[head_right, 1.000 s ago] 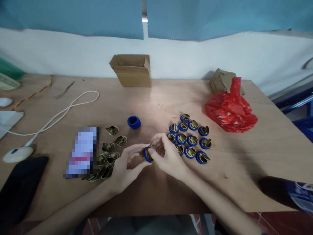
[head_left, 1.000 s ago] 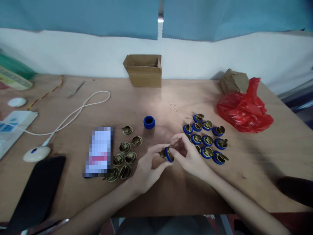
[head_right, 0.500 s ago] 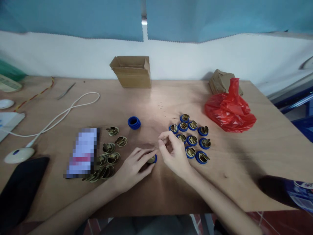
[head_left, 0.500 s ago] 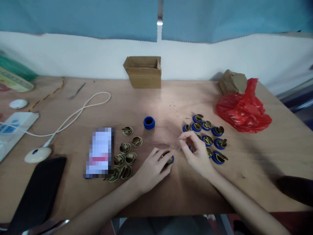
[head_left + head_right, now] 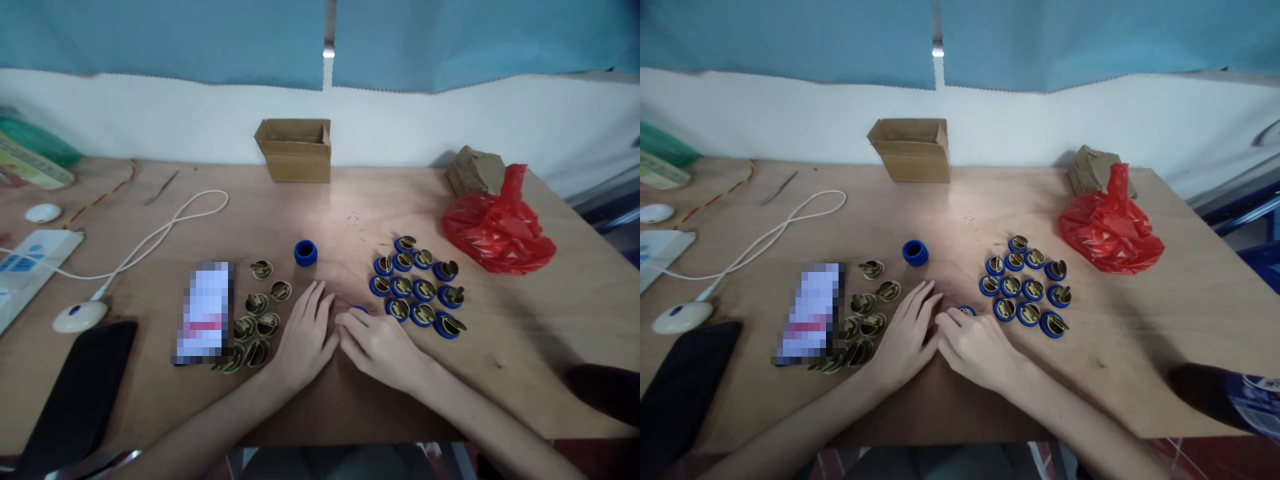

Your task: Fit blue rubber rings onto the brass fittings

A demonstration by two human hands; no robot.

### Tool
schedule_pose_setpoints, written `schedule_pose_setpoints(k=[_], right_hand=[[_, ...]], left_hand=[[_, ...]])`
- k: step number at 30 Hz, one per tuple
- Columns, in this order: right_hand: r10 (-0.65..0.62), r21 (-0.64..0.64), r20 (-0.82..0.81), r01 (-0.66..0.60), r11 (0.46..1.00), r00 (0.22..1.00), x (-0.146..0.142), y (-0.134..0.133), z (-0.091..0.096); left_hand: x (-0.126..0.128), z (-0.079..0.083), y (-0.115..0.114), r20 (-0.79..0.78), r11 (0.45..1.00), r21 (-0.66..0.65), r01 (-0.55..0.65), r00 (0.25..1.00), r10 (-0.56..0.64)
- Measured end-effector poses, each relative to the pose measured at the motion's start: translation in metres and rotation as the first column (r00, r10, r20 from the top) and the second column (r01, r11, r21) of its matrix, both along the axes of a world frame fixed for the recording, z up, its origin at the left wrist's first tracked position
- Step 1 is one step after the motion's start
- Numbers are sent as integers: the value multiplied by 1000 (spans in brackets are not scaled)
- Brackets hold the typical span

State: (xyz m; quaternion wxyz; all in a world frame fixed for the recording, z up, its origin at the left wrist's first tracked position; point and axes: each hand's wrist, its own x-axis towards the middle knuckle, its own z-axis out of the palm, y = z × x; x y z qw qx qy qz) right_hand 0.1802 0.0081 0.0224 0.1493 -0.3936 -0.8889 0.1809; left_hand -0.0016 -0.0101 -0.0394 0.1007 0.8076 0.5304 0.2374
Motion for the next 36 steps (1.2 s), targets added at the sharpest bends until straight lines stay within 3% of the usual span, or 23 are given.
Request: schedule_pose_setpoints(k=[4, 8, 12, 15, 17, 19, 22, 25, 27, 32, 36], right_hand=[[-217, 170, 85, 201, 965, 972, -2, 0, -12], [-362, 158, 67, 348, 924, 930, 2, 7, -13], [-336, 102, -5, 335, 937, 942, 5, 11, -4], [-314, 151, 31, 306, 940, 949, 11, 25, 9], [-302, 189, 118, 277, 942, 946, 16, 46, 19], [-217, 123, 216, 194, 973, 952, 20, 76, 28], [-206, 41, 261, 202, 979, 943, 24, 128, 34], [-208, -4, 263, 216, 976, 942, 24, 168, 29], [-214, -43, 271, 234, 971, 938, 23, 182, 20], [-238, -100, 241, 267, 958, 941, 26, 189, -2], [-233, -140, 192, 262, 955, 953, 31, 189, -8]], left_hand=[[2, 1, 0, -56, 1000, 16, -17, 998, 18], [3, 4, 1, -98, 1000, 24, -4, 995, 6], [1, 11, 5, -118, 996, 86, 33, 993, -23], [-5, 24, 7, -131, 983, 166, 80, 990, -59], [-13, 35, 8, -141, 974, 213, 77, 989, -47], [-23, 45, 10, -165, 965, 260, 24, 986, 20], [-38, 55, 18, -179, 960, 263, -101, 972, 152], [-47, 62, 32, -178, 961, 231, -151, 965, 194], [-46, 66, 43, -192, 967, 225, -119, 967, 164], [-33, 80, 74, -309, 983, 152, -105, 939, 148], [-27, 82, 95, -384, 985, 97, -140, 908, 167]])
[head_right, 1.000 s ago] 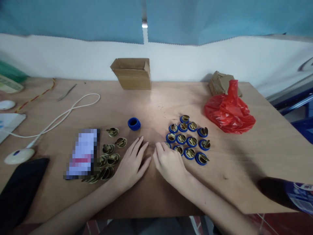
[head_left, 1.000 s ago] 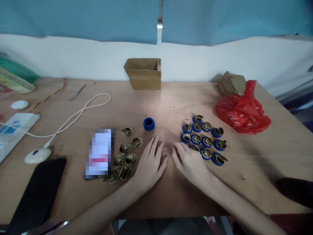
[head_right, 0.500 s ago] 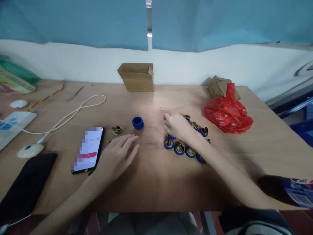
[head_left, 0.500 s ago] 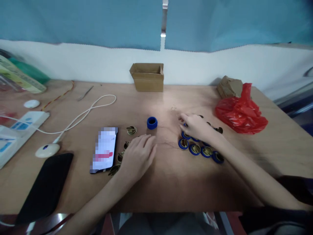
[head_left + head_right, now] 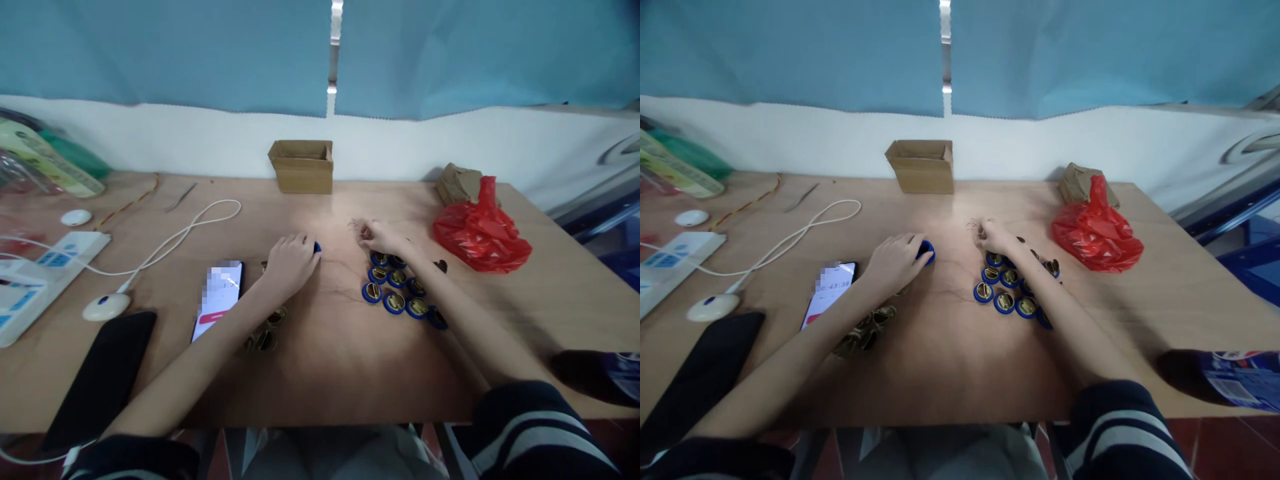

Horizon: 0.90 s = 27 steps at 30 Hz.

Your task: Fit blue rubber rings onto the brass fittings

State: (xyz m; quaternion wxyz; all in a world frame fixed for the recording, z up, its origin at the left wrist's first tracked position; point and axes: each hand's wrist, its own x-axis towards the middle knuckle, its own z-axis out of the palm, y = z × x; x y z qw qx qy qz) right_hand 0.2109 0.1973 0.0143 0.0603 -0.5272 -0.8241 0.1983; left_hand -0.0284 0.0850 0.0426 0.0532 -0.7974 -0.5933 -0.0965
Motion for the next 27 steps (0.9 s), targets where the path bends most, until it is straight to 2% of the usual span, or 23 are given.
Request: schedule_pose_setpoints(k=[5, 9, 11, 14, 17, 21, 27], right_hand=[[28, -10, -64, -28, 1000, 998, 4, 1, -2], [43, -9, -101, -45, 999, 994, 6, 0, -4], [51, -1, -116, -52, 999, 992, 7, 0, -5], [62, 5, -134, -62, 998, 989, 8, 0, -6], [67, 6, -151, -67, 998, 986, 9, 0, -6], [52, 3, -170, -52, 999, 984, 9, 0, -8], [8, -21, -188, -13, 1000, 982, 9, -1, -11]], left_hand=[[-5, 1, 5, 32, 1000, 10, 5, 999, -5], [-22, 13, -18, 183, 997, 76, -15, 983, 1], [-35, 14, -36, 249, 999, 53, -2, 969, -11], [-52, 5, -58, 271, 996, -78, 37, 962, -15], [-61, -9, -66, 254, 992, -123, 20, 967, 12], [-59, -19, -62, 245, 987, -157, 32, 969, 8], [-54, -23, -56, 241, 981, -184, 58, 970, -12]])
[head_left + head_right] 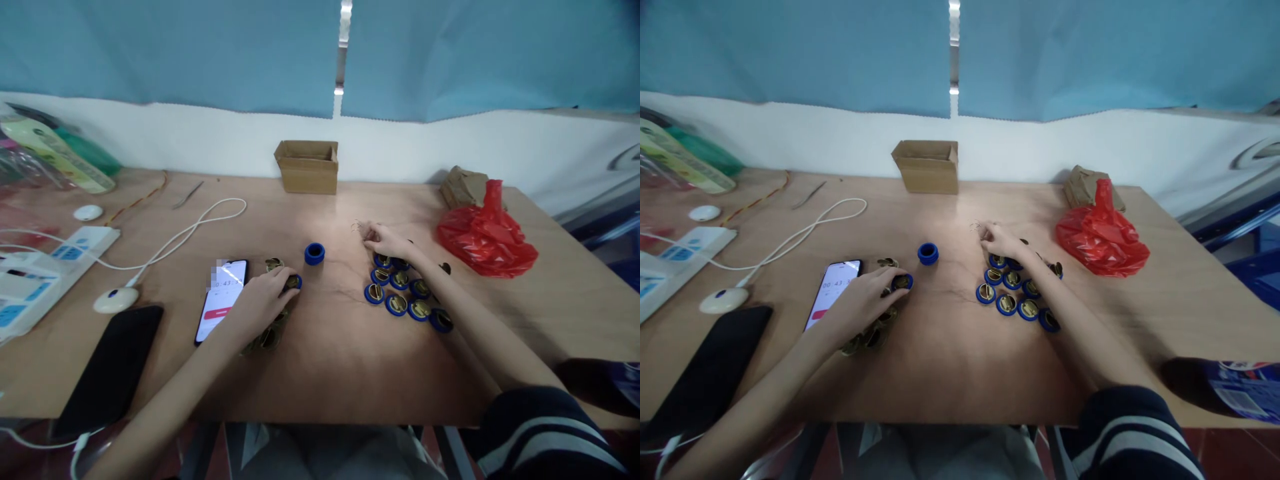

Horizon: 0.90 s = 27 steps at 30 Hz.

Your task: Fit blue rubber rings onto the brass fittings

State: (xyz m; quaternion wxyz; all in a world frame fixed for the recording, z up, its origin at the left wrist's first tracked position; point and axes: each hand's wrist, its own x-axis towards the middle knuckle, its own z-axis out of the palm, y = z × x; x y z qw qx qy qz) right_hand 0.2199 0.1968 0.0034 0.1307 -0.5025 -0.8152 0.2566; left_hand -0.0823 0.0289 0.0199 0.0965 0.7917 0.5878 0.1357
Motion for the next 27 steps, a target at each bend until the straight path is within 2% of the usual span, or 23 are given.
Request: schedule_pose_setpoints(k=[3, 6, 10, 14, 17, 18, 19, 21, 24, 25, 27], right_hand=[[-3, -33, -2, 3, 999, 1000, 0, -1, 7], [-16, -51, -6, 16, 999, 1000, 0, -4, 20], [-54, 28, -35, 55, 998, 998, -2, -19, 40], [-61, 151, -71, 71, 986, 996, -9, -60, 58], [7, 266, -153, 34, 963, 988, -18, -105, 65], [19, 266, -174, 29, 963, 985, -21, -121, 65], [18, 217, -203, 27, 976, 979, -24, -136, 64], [-3, 54, -304, 20, 998, 953, -30, -163, 58], [-37, -215, -438, -65, 974, 898, -35, -187, 45], [-49, -267, -477, -92, 959, 878, -36, -191, 41], [-60, -295, -524, -115, 948, 849, -36, -194, 33]], left_hand=[[-2, -2, -1, 35, 1000, 21, -5, 999, 5], [-4, -5, 0, -6, 997, 72, -18, 1000, 18], [-4, -9, 1, -113, 985, 170, 34, 994, -15], [3, -8, 0, -80, 945, 307, 112, 993, -91], [13, -3, -4, -19, 868, 470, 157, 986, -168], [17, 0, -7, 1, 841, 514, 169, 980, -198], [22, 2, -11, 23, 819, 547, 176, 974, -224], [32, 7, -20, 58, 811, 548, 206, 957, -283], [45, 10, -33, 103, 794, 549, 262, 921, -375], [48, 10, -37, 115, 785, 556, 273, 910, -398], [52, 7, -40, 134, 766, 576, 284, 892, -432]])
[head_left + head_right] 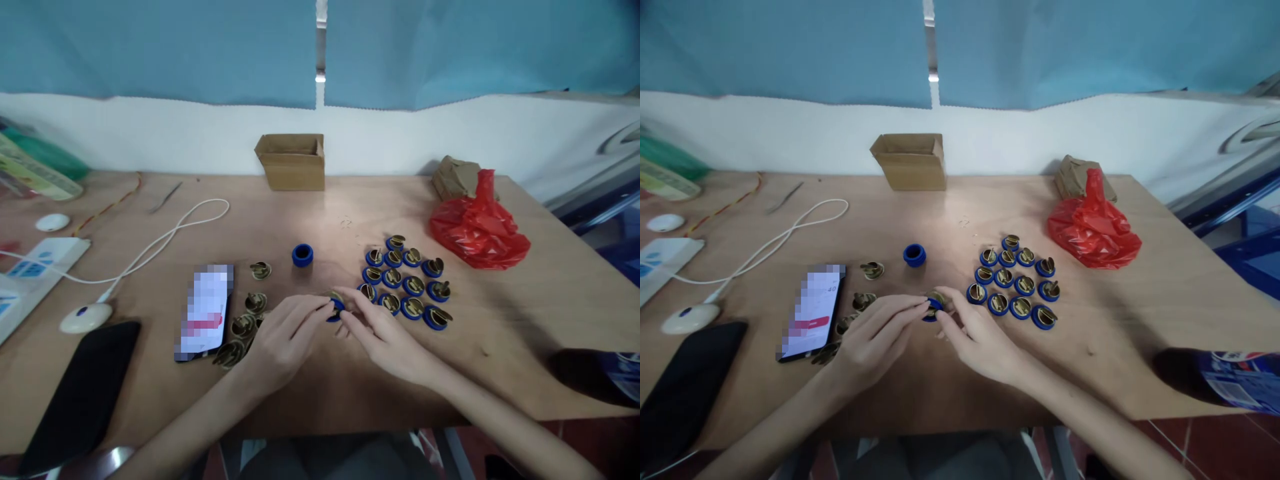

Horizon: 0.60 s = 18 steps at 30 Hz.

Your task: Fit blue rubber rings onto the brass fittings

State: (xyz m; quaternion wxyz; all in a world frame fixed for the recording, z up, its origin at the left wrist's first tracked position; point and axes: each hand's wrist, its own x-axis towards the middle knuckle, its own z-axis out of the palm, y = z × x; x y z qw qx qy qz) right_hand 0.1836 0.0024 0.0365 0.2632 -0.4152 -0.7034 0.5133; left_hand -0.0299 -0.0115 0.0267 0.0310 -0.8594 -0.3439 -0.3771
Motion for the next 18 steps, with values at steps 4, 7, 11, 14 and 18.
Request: schedule_pose_setpoints(k=[4, 7, 11, 14, 18], right_hand=[[-28, 75, -30, 30, 997, 999, 3, 0, -10], [-50, 110, -44, 55, 992, 998, 4, -1, -15], [-134, 240, 5, 129, 962, 991, 5, -2, -20], [-171, 345, 49, 144, 927, 984, 4, -2, -24], [-194, 377, 62, 157, 913, 979, 3, -1, -28]], left_hand=[[4, -10, 2, 49, 999, 27, 28, 998, -29], [7, -16, 6, 111, 999, 5, 45, 993, -45], [14, -19, 6, 255, 977, -207, 54, 967, 0], [17, -21, 4, 340, 922, -380, 71, 938, 68], [16, -24, 3, 386, 766, -639, 73, 892, 237]])
